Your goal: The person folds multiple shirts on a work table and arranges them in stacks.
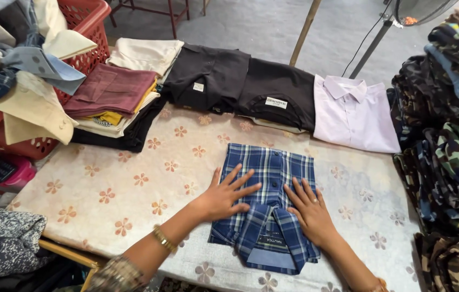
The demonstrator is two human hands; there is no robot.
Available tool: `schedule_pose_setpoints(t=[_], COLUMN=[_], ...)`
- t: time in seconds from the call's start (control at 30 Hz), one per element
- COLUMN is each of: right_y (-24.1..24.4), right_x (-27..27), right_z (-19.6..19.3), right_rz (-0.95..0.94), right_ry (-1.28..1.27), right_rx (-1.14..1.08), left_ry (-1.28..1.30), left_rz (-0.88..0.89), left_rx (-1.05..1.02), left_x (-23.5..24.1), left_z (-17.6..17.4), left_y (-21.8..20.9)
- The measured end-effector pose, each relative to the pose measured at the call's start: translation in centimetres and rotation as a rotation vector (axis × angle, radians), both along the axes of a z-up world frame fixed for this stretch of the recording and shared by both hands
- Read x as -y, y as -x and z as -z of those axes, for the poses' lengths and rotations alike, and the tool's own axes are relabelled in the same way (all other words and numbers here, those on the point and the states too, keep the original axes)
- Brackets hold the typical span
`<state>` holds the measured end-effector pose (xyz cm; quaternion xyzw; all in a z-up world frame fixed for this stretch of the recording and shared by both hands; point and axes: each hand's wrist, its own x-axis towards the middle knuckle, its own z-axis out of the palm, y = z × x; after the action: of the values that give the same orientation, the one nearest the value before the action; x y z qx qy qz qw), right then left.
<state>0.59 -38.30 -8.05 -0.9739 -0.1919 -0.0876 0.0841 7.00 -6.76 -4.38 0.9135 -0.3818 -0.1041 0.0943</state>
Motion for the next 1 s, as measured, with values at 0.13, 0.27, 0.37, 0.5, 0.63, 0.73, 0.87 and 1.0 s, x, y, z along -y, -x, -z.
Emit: schedule_pose_setpoints(t=[0.13,0.27,0.37,0.5,0.63,0.73,0.87,1.0], right_y=[4.5,8.4,10.6,12.8,13.4,13.3,13.9,13.9], right_x=[-0.5,0.4,2.1,5.1,10.8,10.1,3.4,-5.6], right_z=[-1.7,-0.3,2.5,8.9,16.5,12.8,-1.1,-0.9], right_rz=[0.002,-0.032,-0.043,-0.006,-0.043,-0.197,0.004,-0.772], right_ry=[-0.015,-0.037,-0.052,0.062,0.128,-0.169,-0.35,-0.245], right_rx=[-0.1,-0.121,-0.113,-0.17,-0.297,-0.136,-0.267,0.028], left_ry=[-0.055,0.002,0.135,-0.052,-0.013,0.016,0.324,0.378], left_rz=[0.034,0.113,0.187,0.076,0.056,0.113,0.075,0.476], left_rx=[-0.053,0.299,0.634,-0.287,-0.397,-0.415,-0.131,-0.027], left_x=[-2.2,-4.9,-6.2,-6.8,-8.3,-7.9,-2.3,8.9], left_z=[-2.2,1.7,1.6,-4.1,-4.2,-5.6,-8.1,-6.8], left_y=[4.4,7.2,9.0,12.2,13.1,12.0,7.5,2.3])
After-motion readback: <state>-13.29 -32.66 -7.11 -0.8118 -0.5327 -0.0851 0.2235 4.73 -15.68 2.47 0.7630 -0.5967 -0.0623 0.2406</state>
